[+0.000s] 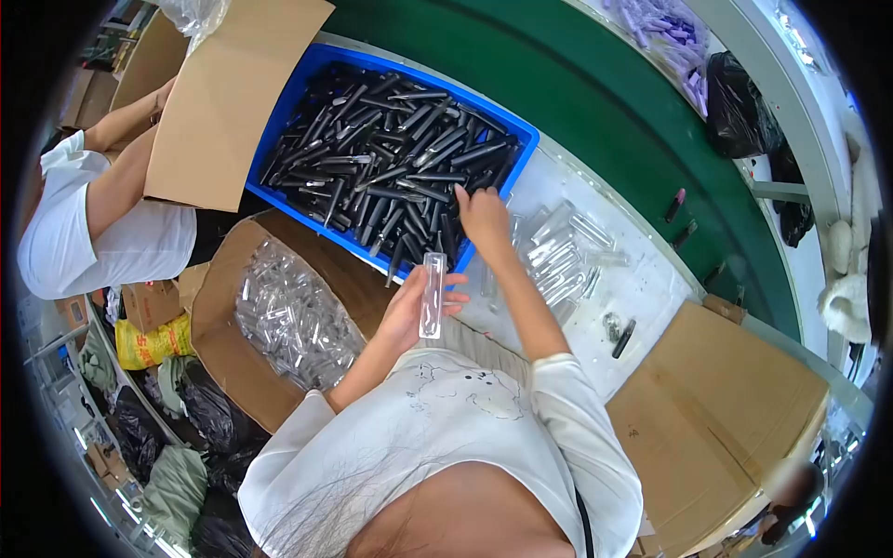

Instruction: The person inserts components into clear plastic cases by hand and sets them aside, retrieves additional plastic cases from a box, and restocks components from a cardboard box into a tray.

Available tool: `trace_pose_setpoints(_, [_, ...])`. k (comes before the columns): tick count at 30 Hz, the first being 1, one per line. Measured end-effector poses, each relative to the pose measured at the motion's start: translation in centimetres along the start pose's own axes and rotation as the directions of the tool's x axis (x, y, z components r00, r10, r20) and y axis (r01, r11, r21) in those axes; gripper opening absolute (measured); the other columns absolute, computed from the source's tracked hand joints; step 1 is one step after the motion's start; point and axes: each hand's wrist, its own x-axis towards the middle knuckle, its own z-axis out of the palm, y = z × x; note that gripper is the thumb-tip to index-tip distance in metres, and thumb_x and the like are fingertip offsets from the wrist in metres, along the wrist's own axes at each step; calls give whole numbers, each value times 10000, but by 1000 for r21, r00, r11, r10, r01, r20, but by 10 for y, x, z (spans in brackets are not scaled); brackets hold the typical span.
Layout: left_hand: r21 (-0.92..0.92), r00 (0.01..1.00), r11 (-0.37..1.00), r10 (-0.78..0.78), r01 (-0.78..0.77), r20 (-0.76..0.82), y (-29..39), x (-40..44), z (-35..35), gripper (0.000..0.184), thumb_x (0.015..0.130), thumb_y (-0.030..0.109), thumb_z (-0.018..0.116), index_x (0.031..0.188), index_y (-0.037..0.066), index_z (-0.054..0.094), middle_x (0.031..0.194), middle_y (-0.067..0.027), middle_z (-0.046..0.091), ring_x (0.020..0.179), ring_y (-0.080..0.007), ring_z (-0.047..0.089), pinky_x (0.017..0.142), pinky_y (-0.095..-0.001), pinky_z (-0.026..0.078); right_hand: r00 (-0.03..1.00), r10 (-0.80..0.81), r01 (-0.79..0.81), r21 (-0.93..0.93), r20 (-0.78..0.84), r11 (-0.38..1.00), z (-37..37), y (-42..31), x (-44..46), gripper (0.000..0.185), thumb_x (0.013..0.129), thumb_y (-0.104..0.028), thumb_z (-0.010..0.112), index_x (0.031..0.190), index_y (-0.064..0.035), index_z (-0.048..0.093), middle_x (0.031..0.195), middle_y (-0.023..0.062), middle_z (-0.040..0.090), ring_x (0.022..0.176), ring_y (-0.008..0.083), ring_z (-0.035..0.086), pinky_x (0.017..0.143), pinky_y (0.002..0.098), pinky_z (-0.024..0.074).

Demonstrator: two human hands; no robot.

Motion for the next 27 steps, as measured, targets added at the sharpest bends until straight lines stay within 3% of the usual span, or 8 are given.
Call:
trace_pose_setpoints(7, [58,940,945,313,-323,132,20,-7,6,287,954,327,275,1123,115,370,1029,-191,518,665,-178,506,617,-279,418,943,-21,-50,-205,-332,977,42,-14,8,334,846,-261,512,907,67,497,823,242,564,753,358,579,681,446,434])
trace_pose_setpoints(10, [12,925,939,335,-342,179,33,-10,13,273,955,324,271,1103,113,362,1000,-173,509,660,-169,475,625,-276,402,966,152,-78,323,-210,943,10,-28,-29,249,864,-184,476,933,54,455,847,234,575,799,413,549,684,450,422])
trace_pose_setpoints(12, [-49,883,911,410,-411,229,37,-1,16,237,954,309,286,1083,114,324,1032,-175,511,766,-173,507,672,-273,409,976,54,67,531,-209,845,-32,-40,-67,274,885,-144,443,1078,51,451,855,206,580,763,387,563,662,429,423])
trace_pose_setpoints(14, [-12,885,904,421,-427,198,43,3,26,226,952,298,297,1079,111,315,1051,-179,510,826,-178,515,699,-281,417,876,-114,363,485,-470,795,-66,-54,-104,365,895,-99,425,1240,16,397,792,156,563,646,309,542,601,387,416])
trace_pose_setpoints(21, [5,864,893,435,-451,254,38,6,54,197,941,288,354,1002,102,366,1162,-117,477,1008,-177,490,870,-336,392,896,-155,350,446,-416,824,-110,-69,-172,368,822,-14,543,1188,0,505,686,85,493,565,164,460,521,275,379])
trace_pose_setpoints(23, [41,800,820,544,-570,252,29,11,59,161,937,249,380,971,92,384,1137,-98,476,1037,-170,471,903,-340,373,795,-247,430,227,-553,874,-106,-68,-169,364,806,-8,558,1169,-8,524,662,74,483,548,177,450,513,283,381])
trace_pose_setpoints(24, [15,800,809,578,-588,162,27,11,68,127,927,190,425,893,67,427,930,-38,449,883,-88,418,799,-243,334,779,-226,420,219,-584,881,-105,-69,-168,370,782,-2,583,1150,-26,543,729,85,505,565,186,445,508,288,379])
trace_pose_setpoints(27, [46,764,781,595,-623,251,33,10,75,110,921,163,435,877,61,433,850,-20,453,769,-68,410,715,-217,342,695,-194,436,191,-692,879,-107,-70,-164,374,766,-9,608,1136,-36,558,832,103,519,628,189,451,530,280,373])
